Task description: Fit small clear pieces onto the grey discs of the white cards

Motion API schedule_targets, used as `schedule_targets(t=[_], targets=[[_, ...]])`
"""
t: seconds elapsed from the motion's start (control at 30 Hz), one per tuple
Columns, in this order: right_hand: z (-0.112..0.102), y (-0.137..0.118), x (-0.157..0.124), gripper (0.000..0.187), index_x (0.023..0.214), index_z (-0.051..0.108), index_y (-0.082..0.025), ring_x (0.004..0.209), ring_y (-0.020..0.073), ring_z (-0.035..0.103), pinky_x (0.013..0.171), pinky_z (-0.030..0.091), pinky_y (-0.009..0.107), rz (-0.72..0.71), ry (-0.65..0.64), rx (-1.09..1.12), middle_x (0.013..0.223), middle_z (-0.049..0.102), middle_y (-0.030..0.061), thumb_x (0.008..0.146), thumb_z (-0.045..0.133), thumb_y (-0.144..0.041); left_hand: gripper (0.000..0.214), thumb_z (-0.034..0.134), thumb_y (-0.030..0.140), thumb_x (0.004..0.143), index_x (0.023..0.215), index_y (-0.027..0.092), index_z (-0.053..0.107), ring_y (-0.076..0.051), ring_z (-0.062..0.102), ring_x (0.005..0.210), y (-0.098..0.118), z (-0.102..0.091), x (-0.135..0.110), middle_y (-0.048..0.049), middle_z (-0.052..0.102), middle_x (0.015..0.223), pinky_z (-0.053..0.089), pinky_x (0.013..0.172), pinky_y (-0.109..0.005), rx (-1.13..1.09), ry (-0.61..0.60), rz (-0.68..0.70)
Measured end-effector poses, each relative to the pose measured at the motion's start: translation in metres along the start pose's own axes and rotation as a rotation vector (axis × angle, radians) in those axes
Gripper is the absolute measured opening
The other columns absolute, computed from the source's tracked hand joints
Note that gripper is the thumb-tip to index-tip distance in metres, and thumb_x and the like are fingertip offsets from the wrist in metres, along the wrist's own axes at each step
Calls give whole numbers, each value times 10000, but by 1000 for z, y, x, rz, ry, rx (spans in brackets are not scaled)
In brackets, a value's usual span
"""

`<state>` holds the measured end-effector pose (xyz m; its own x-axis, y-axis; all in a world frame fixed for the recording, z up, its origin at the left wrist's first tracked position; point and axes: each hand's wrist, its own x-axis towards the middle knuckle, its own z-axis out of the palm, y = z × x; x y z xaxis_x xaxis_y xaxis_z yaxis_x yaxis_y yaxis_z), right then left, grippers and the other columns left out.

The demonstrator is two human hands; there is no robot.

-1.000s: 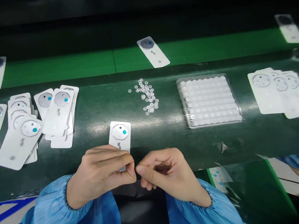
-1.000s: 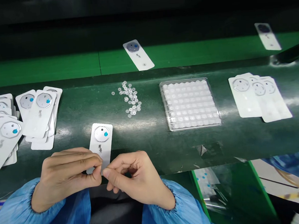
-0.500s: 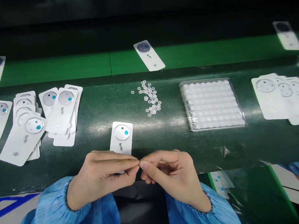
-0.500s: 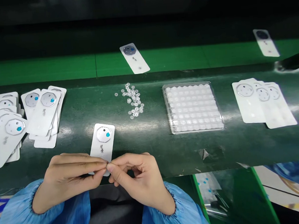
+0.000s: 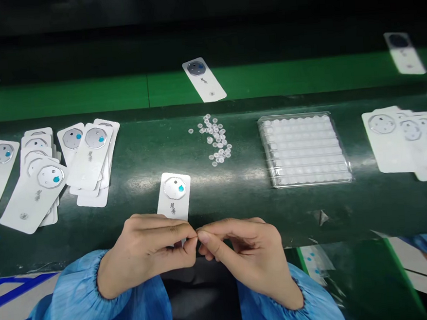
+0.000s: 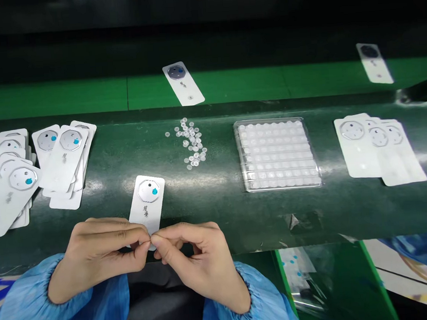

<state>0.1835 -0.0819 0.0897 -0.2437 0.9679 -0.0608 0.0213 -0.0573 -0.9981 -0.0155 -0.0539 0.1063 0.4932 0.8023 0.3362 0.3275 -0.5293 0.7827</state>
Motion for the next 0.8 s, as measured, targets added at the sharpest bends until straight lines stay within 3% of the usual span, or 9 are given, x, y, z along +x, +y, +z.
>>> schedule_targets(t=[0.17, 0.33, 0.57, 0.7, 0.8], targets=[[-1, 0, 1, 75, 939, 821, -209, 553, 156, 711, 514, 599, 234, 56, -73, 13, 683, 759, 21, 928, 765, -258, 201, 612, 44, 861, 719, 185, 628, -75, 477, 478, -4, 3, -4, 58, 558, 573, 439, 463, -206, -39, 32, 0], [1, 3, 4, 191, 811, 785, -186, 509, 153, 692, 486, 583, 229, 90, -58, 20, 660, 753, 29, 899, 801, -355, 188, 608, 38, 816, 714, 195, 625, -81, 486, 474, -4, 6, -7, 59, 546, 551, 462, 479, -210, -53, 67, -19], [2, 5, 3, 184, 798, 780, -185, 504, 157, 695, 482, 583, 227, 166, -56, 89, 663, 758, 29, 864, 832, -348, 211, 604, 37, 819, 689, 202, 592, -81, 472, 463, -3, 3, -5, 65, 521, 536, 453, 467, -224, -31, 74, -21], [0, 4, 4, 129, 817, 782, -255, 506, 174, 688, 484, 574, 249, 260, -61, 155, 663, 749, 10, 890, 792, -360, 167, 660, 50, 849, 777, 199, 682, -85, 570, 500, -7, -5, -5, 52, 641, 624, 502, 471, -202, -58, 119, -50], [-4, 3, 0, 115, 974, 774, -316, 562, 191, 684, 520, 579, 272, 274, -63, 119, 766, 756, 33, 944, 713, -409, 139, 702, 91, 898, 987, 180, 761, -116, 716, 629, -12, -10, -11, 16, 776, 822, 611, 614, -183, -8, 160, -121]])
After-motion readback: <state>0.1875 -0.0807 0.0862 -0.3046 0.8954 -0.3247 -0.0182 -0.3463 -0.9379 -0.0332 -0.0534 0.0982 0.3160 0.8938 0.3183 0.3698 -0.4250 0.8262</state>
